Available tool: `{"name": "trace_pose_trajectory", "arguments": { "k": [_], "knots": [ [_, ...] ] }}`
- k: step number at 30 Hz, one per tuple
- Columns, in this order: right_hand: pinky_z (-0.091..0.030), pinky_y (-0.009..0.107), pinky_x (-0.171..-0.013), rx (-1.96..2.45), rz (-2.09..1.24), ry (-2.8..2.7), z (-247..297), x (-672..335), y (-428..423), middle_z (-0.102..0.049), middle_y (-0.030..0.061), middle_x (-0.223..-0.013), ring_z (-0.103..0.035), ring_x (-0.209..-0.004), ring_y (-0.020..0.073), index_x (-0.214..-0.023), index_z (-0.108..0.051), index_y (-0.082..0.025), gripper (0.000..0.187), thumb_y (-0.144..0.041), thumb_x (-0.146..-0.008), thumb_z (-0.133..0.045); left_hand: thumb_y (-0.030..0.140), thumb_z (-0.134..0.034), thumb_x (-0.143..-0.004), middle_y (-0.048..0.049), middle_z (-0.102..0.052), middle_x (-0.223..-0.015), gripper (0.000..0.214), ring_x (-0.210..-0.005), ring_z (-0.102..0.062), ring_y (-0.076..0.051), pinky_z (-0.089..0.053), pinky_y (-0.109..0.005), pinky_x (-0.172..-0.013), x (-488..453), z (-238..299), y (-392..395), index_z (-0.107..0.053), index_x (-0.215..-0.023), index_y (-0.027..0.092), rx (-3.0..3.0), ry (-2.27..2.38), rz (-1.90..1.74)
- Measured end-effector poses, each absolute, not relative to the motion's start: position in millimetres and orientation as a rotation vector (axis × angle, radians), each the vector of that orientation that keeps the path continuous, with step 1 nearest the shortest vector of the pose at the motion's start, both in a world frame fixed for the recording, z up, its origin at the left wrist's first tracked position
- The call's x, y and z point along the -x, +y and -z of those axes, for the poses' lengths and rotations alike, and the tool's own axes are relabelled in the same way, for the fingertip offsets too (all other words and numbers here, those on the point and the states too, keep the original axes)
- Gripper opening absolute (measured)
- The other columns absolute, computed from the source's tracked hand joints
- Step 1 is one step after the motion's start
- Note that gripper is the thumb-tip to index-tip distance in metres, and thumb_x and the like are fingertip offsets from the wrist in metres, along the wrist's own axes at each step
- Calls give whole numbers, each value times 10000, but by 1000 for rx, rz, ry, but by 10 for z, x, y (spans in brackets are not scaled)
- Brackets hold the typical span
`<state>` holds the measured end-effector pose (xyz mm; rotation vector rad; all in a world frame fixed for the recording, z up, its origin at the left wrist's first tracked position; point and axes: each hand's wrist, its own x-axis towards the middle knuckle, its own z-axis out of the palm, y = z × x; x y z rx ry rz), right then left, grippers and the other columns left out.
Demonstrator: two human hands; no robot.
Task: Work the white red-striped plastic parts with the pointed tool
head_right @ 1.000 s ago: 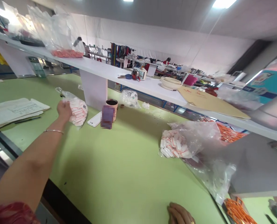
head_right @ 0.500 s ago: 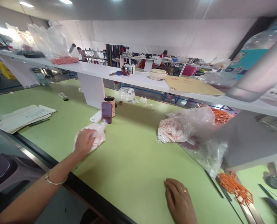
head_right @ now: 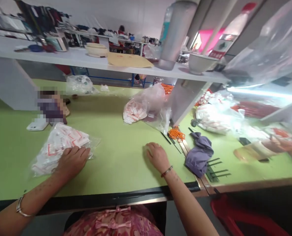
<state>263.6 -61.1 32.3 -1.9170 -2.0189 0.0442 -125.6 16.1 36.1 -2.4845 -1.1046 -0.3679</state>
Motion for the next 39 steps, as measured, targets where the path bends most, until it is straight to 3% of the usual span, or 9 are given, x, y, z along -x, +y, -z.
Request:
{"name": "trace_pose_trajectory", "arguments": {
  "k": [5, 8, 17, 23, 28, 32, 35, 39],
  "knots": [
    [-441, 338, -827, 2482, 118, -1634, -393, -3382, -445, -614, 144, -1138, -597, -999, 249, -1176, -609, -142, 312, -273, -940, -452, 96, -447, -859, -84, -622, -815, 281, -801, -545, -280, -333, -395, -677, 1096, -299, 184, -655, -961, 256, 2587, -985, 337],
    [-421, 348, -805, 2583, 87, -1594, -360, -3582, -328, -606, 163, -1117, -592, -975, 261, -1128, -627, -123, 306, -303, -945, -460, 100, -443, -867, -78, -626, -819, 275, -793, -540, -277, -337, -400, -687, 1033, -280, 239, -654, -958, 251, 2560, -923, 297],
    [-385, 286, -725, 2499, 18, -1677, -211, -3247, -255, -626, 128, -996, -588, -906, 208, -961, -612, -130, 206, -237, -949, -436, 122, -472, -860, -71, -640, -794, 234, -789, -554, -280, -359, -420, -719, 851, -330, 392, -668, -881, 248, 2512, -808, 328],
    [-378, 250, -710, 2365, -73, -1763, -156, -3005, -456, -645, 46, -938, -596, -852, 161, -941, -600, -197, 157, -286, -935, -471, 188, -483, -866, -93, -661, -871, 238, -841, -577, -294, -375, -421, -722, 866, -286, 429, -683, -970, 263, 2570, -865, 427],
    [-391, 243, -719, 2308, -100, -1708, -111, -3053, -497, -654, 27, -934, -596, -834, 146, -942, -599, -199, 173, -306, -925, -464, 279, -478, -891, -102, -670, -893, 271, -853, -589, -295, -387, -423, -742, 812, -220, 418, -676, -1074, 255, 2634, -894, 437],
    [-396, 261, -697, 2221, -124, -1711, -46, -3103, -514, -659, 36, -883, -596, -782, 158, -904, -609, -185, 206, -318, -905, -451, 423, -541, -876, -104, -676, -1036, 325, -973, -592, -300, -382, -440, -852, 858, -322, 268, -644, -1146, 275, 2714, -865, 561],
    [-387, 271, -656, 2178, -81, -1670, 41, -3141, -519, -659, 29, -867, -598, -762, 168, -872, -617, -203, 235, -383, -878, -467, 427, -530, -881, -92, -654, -1117, 328, -1100, -554, -299, -349, -457, -958, 1097, -557, 339, -620, -1168, 297, 2572, -1147, 726],
    [-385, 280, -622, 2161, -88, -1701, 118, -3185, -505, -662, 31, -856, -604, -752, 180, -857, -625, -211, 292, -446, -859, -451, 502, -501, -856, -205, -518, -1310, 532, -1253, -410, -422, -308, -571, -973, 1598, -797, 803, -535, -1262, 160, 2040, -2047, 950]
  ]
}}
